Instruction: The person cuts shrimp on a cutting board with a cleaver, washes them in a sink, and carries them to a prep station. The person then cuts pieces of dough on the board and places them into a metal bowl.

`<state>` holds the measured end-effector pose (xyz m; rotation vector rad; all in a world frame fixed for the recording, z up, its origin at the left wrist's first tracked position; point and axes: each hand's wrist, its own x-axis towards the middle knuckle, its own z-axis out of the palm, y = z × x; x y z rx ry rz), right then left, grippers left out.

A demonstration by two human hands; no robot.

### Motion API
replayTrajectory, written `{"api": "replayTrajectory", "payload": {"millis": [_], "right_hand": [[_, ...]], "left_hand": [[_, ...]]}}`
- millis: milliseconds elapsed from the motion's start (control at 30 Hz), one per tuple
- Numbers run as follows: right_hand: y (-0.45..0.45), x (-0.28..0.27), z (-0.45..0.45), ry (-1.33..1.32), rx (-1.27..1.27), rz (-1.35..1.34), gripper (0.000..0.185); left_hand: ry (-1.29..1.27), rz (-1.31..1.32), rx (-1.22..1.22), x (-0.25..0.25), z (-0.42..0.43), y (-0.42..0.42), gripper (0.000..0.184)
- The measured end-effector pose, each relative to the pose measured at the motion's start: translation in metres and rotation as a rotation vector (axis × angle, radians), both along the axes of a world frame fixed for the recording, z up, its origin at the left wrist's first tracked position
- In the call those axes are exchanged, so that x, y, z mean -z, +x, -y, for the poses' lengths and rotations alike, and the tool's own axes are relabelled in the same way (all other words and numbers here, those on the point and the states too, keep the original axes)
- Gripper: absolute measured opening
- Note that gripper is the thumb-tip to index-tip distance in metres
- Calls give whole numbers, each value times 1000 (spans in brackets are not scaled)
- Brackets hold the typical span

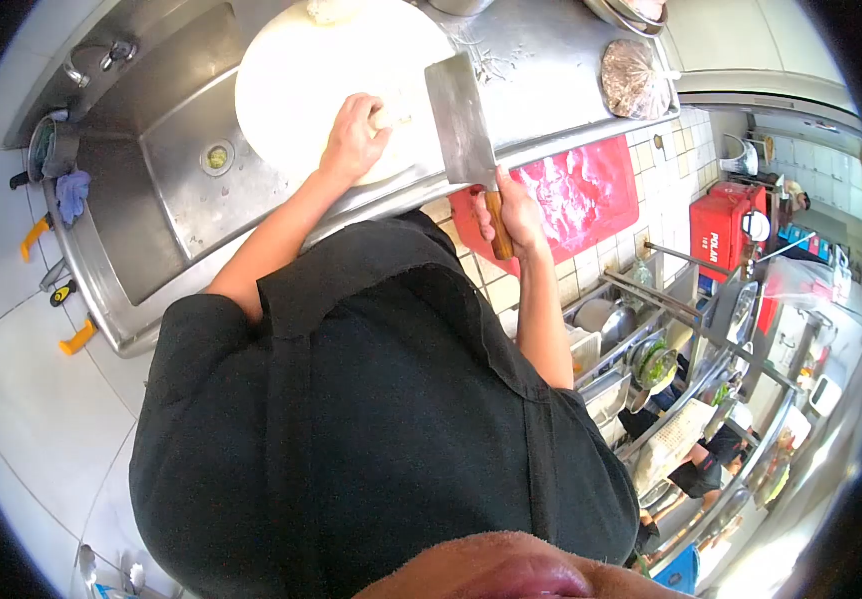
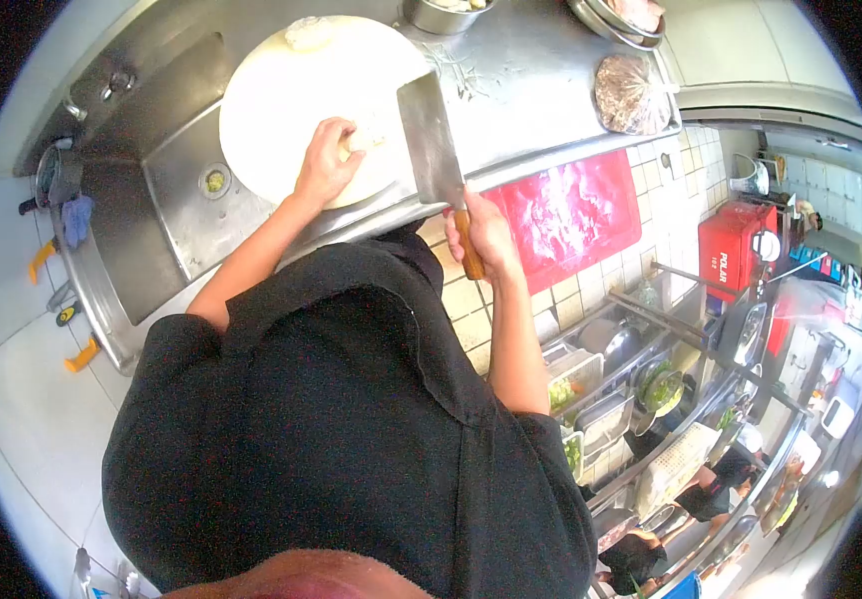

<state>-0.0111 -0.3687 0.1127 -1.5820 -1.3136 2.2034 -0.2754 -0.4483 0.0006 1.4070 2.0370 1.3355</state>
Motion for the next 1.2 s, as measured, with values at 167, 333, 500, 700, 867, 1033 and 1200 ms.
{"api": "replayTrajectory", "payload": {"millis": [167, 333, 500, 700, 867, 1033, 1200], "right_hand": [[38, 57, -20, -261, 13, -119, 58], [9, 44, -32, -337, -278, -78, 70], [-5, 22, -65, -238, -312, -94, 64], [-27, -19, -142, -88, -206, -154, 60], [-50, -41, -205, 69, 190, -170, 67], [17, -9, -214, -29, 297, -144, 69], [53, 17, -183, -35, 351, -92, 68]], "left_hand": [[8, -79, -168, 11, -29, 42, 76], [-92, -114, -254, 3, -52, 59, 63], [-19, -18, -312, -4, -87, 49, 47], [230, -199, -185, -63, -226, 11, 38], [72, -266, 84, -52, -391, -51, 45], [-362, -818, 183, -6, -426, -39, 71], [-535, -635, 194, -37, -431, -38, 78]]}}
